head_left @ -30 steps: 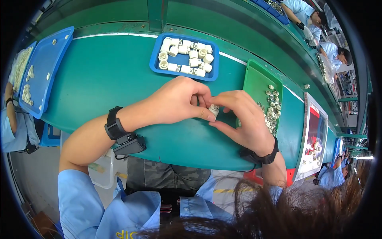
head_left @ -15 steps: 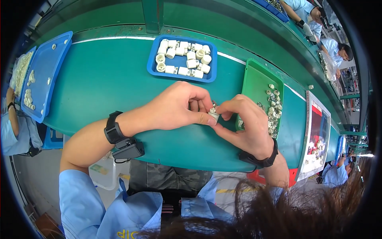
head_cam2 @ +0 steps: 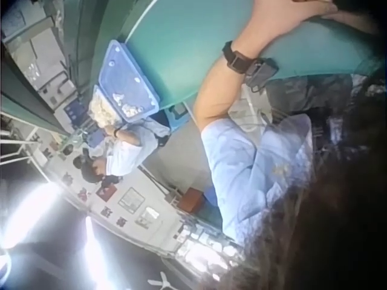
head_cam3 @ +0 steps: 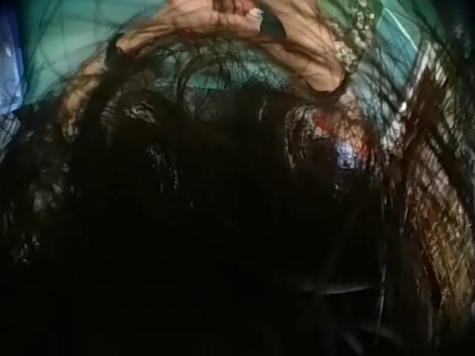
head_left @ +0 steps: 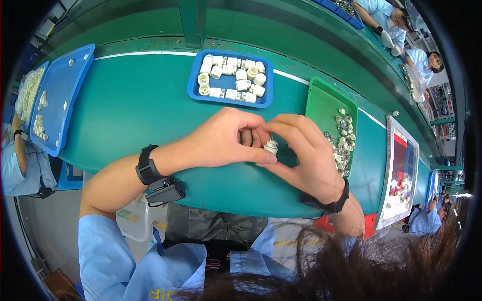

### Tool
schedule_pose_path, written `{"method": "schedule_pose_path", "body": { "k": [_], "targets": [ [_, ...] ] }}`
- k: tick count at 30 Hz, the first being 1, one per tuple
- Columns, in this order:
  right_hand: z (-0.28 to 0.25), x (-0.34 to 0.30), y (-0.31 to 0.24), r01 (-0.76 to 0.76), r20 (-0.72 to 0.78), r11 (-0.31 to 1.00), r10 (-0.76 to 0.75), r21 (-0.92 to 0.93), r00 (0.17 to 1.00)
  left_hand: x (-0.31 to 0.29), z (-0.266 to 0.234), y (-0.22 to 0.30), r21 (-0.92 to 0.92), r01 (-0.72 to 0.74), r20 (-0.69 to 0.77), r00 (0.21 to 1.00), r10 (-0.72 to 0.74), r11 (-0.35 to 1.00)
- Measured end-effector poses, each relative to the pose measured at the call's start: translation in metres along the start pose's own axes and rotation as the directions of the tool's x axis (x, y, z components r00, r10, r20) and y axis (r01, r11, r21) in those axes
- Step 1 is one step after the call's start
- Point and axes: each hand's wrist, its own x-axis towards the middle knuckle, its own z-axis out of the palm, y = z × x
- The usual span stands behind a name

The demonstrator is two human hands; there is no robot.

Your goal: The person picks up a white plastic housing and a metal component by hand, fits the metal component into the housing, and places the assembled unit into a blue tray, repeating the process for several units.

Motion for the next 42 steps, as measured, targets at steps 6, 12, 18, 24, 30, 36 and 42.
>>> {"method": "schedule_pose_path", "body": {
  "k": [6, 12, 18, 24, 30, 36, 42],
  "targets": [
    [0.003, 0.001, -0.005, 0.008, 0.012, 0.992, -0.007, -0.126, 1.0, 0.0, 0.001, -0.006, -0.136, 0.02, 0.028, 0.999, -0.017, 0.99],
    [0.001, -0.001, 0.0, 0.096, 0.021, 0.98, -0.094, -0.175, 0.995, 0.002, 0.002, -0.007, -0.128, -0.046, 0.054, 0.997, 0.053, 0.991],
    [0.003, -0.002, 0.001, 0.131, 0.023, 0.967, -0.129, -0.216, 0.991, 0.0, 0.005, -0.01, -0.013, -0.115, 0.098, 0.988, 0.116, 0.993],
    [0.005, -0.005, -0.001, 0.151, 0.058, 0.964, -0.141, -0.219, 0.988, -0.004, 0.008, -0.009, 0.008, -0.112, 0.085, 0.99, 0.111, 0.994],
    [0.004, -0.007, 0.001, 0.14, 0.089, 0.961, -0.122, -0.239, 0.988, 0.0, 0.008, -0.009, 0.049, -0.132, 0.085, 0.988, 0.127, 0.99],
    [-0.004, 0.0, -0.001, 0.108, 0.046, 0.971, -0.1, -0.214, 0.994, -0.001, 0.004, 0.003, 0.06, -0.143, 0.072, 0.988, 0.139, 0.988],
    [-0.021, 0.059, 0.004, 0.19, 0.097, 0.962, -0.173, -0.196, 0.98, -0.01, -0.016, 0.011, -0.142, -0.138, -0.103, 0.987, 0.124, 0.98]
  ]
}}
